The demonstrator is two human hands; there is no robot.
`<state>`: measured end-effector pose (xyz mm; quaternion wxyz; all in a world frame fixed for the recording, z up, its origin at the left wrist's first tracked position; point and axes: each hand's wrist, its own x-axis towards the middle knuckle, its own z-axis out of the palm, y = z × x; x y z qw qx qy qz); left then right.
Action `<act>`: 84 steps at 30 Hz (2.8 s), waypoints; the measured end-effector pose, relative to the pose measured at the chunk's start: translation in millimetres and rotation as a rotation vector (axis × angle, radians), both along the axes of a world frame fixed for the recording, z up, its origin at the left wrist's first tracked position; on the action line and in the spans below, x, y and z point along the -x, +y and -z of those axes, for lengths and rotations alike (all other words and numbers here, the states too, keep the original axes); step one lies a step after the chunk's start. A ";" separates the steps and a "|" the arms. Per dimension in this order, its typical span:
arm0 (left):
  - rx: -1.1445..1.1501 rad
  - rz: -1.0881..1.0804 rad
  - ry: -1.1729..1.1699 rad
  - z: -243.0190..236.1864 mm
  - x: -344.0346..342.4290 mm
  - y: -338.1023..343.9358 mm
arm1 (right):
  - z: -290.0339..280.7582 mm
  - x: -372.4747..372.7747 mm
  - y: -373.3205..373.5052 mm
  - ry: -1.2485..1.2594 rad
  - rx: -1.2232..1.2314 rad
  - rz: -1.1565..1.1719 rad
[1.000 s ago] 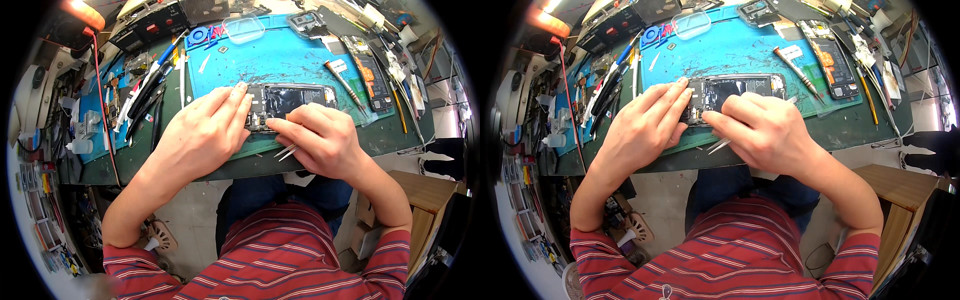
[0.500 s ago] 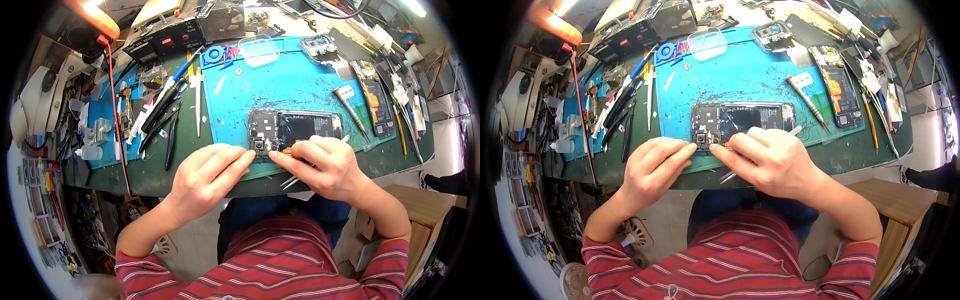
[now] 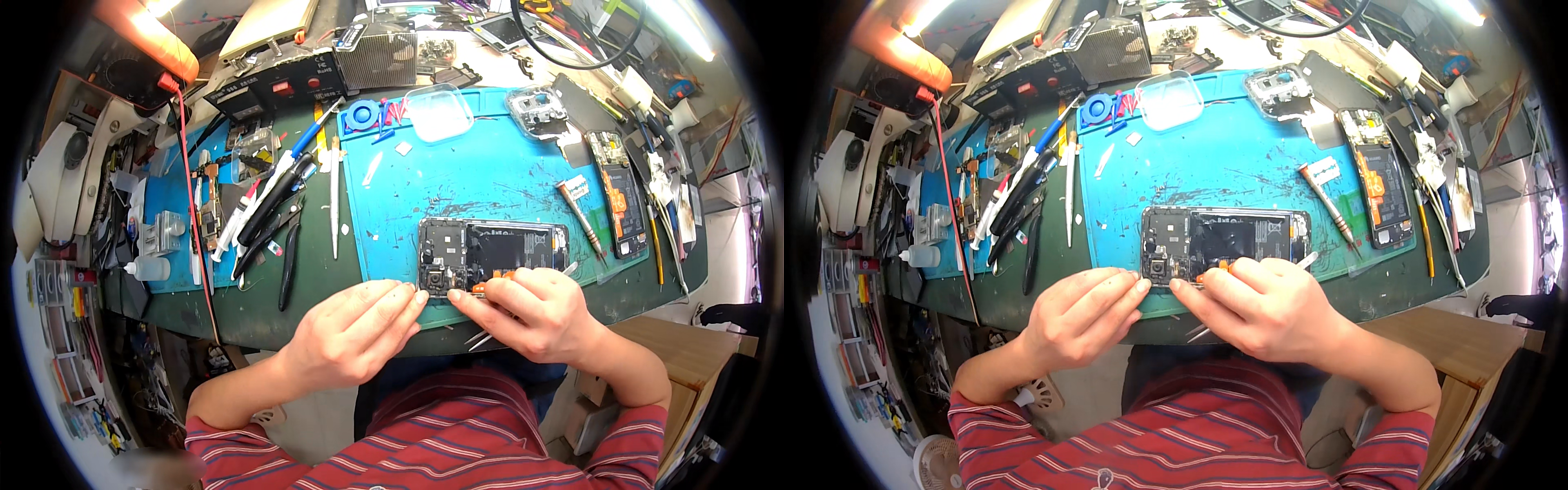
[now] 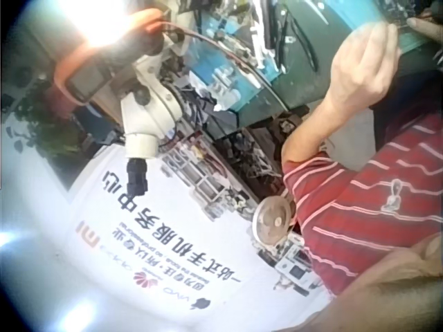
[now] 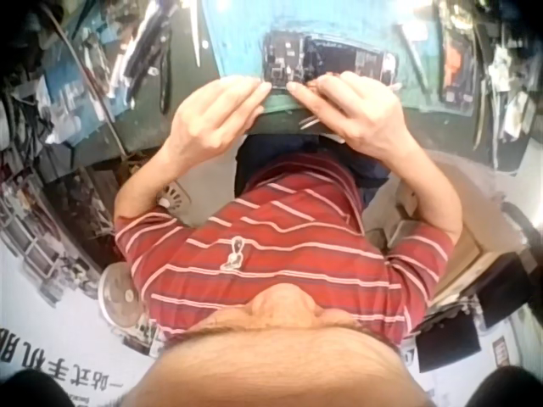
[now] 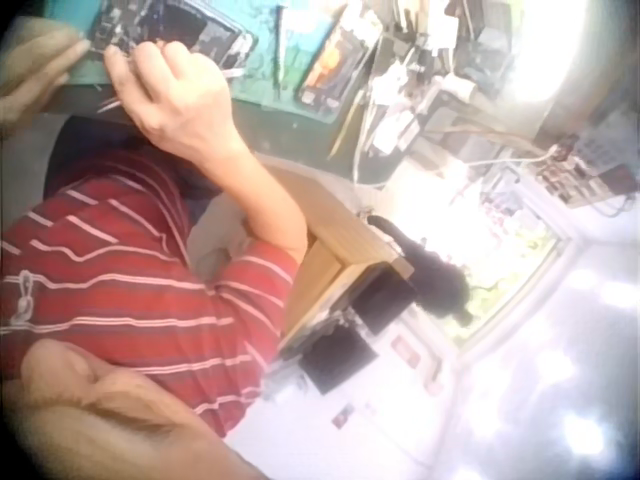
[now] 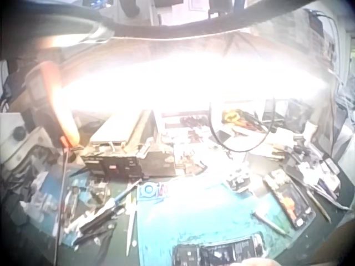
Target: The person works on a disassembled smartphone motherboard, using tweezers to remove and reposition small components and connectors. They repeatedly handle a small black module and a ribbon cable, adjusting their placement on the board throughout the clip.
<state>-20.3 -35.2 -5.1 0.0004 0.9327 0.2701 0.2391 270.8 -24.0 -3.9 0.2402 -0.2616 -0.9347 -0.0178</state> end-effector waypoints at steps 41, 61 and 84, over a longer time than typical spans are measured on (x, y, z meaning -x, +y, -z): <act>-0.035 -0.016 -0.020 7.6 -0.8 2.0 | -0.4 0.4 0.9 0.001 -0.014 -0.012; -0.036 -0.014 -0.037 5.2 -7.2 5.5 | -2.8 0.9 2.6 -0.004 -0.012 -0.036; -0.017 -0.008 -0.041 7.7 -8.2 6.1 | -1.3 -0.3 6.1 0.040 0.040 -0.044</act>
